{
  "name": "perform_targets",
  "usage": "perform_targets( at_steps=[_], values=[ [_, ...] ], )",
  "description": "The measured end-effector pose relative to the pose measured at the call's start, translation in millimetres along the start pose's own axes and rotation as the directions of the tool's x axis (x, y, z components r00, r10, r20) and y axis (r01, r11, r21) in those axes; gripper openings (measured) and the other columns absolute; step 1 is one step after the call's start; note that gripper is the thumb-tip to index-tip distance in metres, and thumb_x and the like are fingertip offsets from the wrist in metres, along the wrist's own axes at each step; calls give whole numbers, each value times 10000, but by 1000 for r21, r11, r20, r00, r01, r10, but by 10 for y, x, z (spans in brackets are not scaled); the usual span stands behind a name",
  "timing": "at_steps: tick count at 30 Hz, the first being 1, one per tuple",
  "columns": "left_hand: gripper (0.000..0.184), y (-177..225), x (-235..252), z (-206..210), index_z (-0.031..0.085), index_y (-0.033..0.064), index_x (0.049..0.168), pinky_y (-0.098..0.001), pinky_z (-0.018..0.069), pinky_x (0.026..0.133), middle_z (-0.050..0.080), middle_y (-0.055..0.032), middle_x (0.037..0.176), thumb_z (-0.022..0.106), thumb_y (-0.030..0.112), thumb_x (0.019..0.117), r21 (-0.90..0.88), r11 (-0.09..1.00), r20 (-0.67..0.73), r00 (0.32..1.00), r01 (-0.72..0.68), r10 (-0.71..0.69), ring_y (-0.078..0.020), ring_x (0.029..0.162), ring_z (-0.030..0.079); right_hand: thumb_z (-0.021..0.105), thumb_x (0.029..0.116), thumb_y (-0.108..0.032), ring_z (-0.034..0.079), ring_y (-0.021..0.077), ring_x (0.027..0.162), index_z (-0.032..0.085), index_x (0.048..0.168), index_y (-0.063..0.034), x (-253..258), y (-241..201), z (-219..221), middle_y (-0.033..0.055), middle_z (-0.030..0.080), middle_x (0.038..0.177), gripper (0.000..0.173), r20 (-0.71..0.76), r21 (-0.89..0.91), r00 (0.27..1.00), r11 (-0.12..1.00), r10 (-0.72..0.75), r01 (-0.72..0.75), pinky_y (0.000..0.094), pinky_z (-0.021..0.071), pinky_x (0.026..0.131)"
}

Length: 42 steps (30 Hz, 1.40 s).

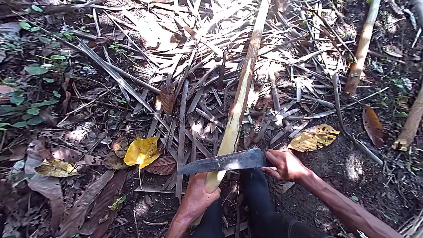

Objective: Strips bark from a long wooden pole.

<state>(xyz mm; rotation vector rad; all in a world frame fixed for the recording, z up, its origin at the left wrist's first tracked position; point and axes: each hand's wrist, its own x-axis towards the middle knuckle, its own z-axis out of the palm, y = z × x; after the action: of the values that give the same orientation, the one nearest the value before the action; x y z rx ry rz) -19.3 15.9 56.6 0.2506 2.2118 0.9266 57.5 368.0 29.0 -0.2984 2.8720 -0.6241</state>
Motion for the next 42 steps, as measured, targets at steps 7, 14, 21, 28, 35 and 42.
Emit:
perform_targets(
  at_steps=[7, 14, 21, 28, 35, 42],
  values=[
    [561, 1, 2, 5, 686, 68, 1149, -403, 574, 821, 696, -54, 1020, 814, 324, 667, 17, 999, -1, 1000, -30, 30, -169, 901, 679, 409, 1038, -542, 654, 336, 664, 625, 943, -22, 416, 581, -336, 127, 597, 690, 571, -91, 1, 947, 951, 308, -309, 542, 531, 591],
    [570, -18, -11, 5, 685, 81, 1163, -401, 580, 828, 700, -46, 1041, 815, 330, 667, 28, 999, 4, 1000, -20, 20, -160, 913, 684, 437, 1051, -519, 649, 342, 605, 641, 988, -27, 531, 837, -452, 139, 613, 693, 536, -66, -38, 962, 963, 264, -267, 556, 523, 522],
    [568, -34, -4, 45, 685, 66, 1161, -428, 580, 833, 697, -70, 1036, 833, 315, 671, 16, 999, 4, 1000, -29, 29, -194, 915, 686, 494, 1021, -480, 651, 313, 596, 622, 961, -15, 576, 812, -614, 112, 604, 680, 486, -69, -151, 978, 967, 195, -203, 520, 536, 527],
    [577, -40, 8, 72, 683, 73, 1173, -427, 575, 840, 698, -66, 1045, 818, 343, 681, 37, 999, 21, 1000, -23, 23, -190, 922, 685, 365, 1063, -600, 680, 499, 841, 618, 1092, 0, 852, 1287, -869, 269, 666, 861, 652, -167, -45, 736, 740, 656, -671, 695, 513, 702],
    [570, -112, 108, 232, 678, 55, 1170, -440, 575, 841, 693, -89, 1037, 823, 317, 684, 50, 999, 42, 999, -15, 13, -214, 917, 685, 432, 1058, -570, 680, 436, 752, 620, 1118, 12, 644, 1070, -428, 224, 649, 806, 614, -186, -7, 762, 775, 620, -632, 638, 545, 665],
    [581, -253, 201, 321, 671, 24, 1171, -455, 564, 868, 693, -117, 1046, 834, 306, 690, 66, 998, 36, 999, -25, 23, -240, 942, 685, 470, 1054, -552, 702, 440, 856, 617, 1137, 22, 890, 1063, -518, 235, 678, 917, 598, -138, -133, 830, 820, 540, -556, 625, 559, 726]
  ],
)
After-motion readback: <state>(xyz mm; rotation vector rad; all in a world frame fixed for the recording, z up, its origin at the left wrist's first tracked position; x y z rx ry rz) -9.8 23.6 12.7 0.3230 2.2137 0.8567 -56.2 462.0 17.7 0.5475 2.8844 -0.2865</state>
